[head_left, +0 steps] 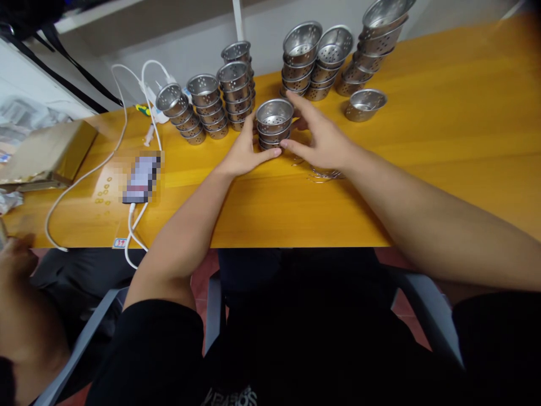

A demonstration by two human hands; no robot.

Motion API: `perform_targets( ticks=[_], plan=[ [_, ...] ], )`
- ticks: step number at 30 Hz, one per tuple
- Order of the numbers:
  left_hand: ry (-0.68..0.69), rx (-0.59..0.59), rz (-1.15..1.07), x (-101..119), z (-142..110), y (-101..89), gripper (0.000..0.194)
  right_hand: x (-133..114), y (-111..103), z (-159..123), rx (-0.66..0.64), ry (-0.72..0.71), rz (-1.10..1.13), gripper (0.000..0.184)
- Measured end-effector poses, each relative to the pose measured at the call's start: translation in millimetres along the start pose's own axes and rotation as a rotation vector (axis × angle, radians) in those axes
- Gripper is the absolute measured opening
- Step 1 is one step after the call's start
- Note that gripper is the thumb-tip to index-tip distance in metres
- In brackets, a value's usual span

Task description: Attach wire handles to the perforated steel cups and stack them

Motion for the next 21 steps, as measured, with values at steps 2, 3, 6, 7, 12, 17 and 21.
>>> perform_targets(
  ticks=[2,3,6,7,12,17,21],
  plan=[
    [-0.038,0.014,0.002,0,-1,-0.3,0.139,2,-11,0,0.039,0.007,-0.033,0.107],
    [-0.067,0.027,0.002,1,-2,-1.4,0.135,4,-19,0,0.060,0.026,-0.067,0.099],
    [-0.159,0.058,-0.003,3,-5,-6.8,0.118,18,-46,0,0.110,0.170,-0.231,0.063],
    [-0.174,0.064,0.000,4,-6,-8.9,0.114,24,-55,0,0.126,0.230,-0.294,0.053],
    [-0.211,0.097,0.049,5,-7,-14.4,0.096,47,-90,-2,0.242,0.498,-0.562,0.053],
    [-0.289,0.158,0.111,8,-6,-14.8,0.071,57,-95,-5,0.167,0.841,-0.726,0.084],
    [-0.313,0.255,0.152,15,-5,-19.4,0.055,56,-91,-5,0.118,0.823,-0.755,0.081]
  ],
)
Point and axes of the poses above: each hand's wrist, its own z-axis towards the middle knuckle, its own y-axis out of the palm, x = y × z, the point moved 3 cm from there along z, towards the middle knuckle, and after that the axes turned 11 degrees about y, right-handed, at the moved point
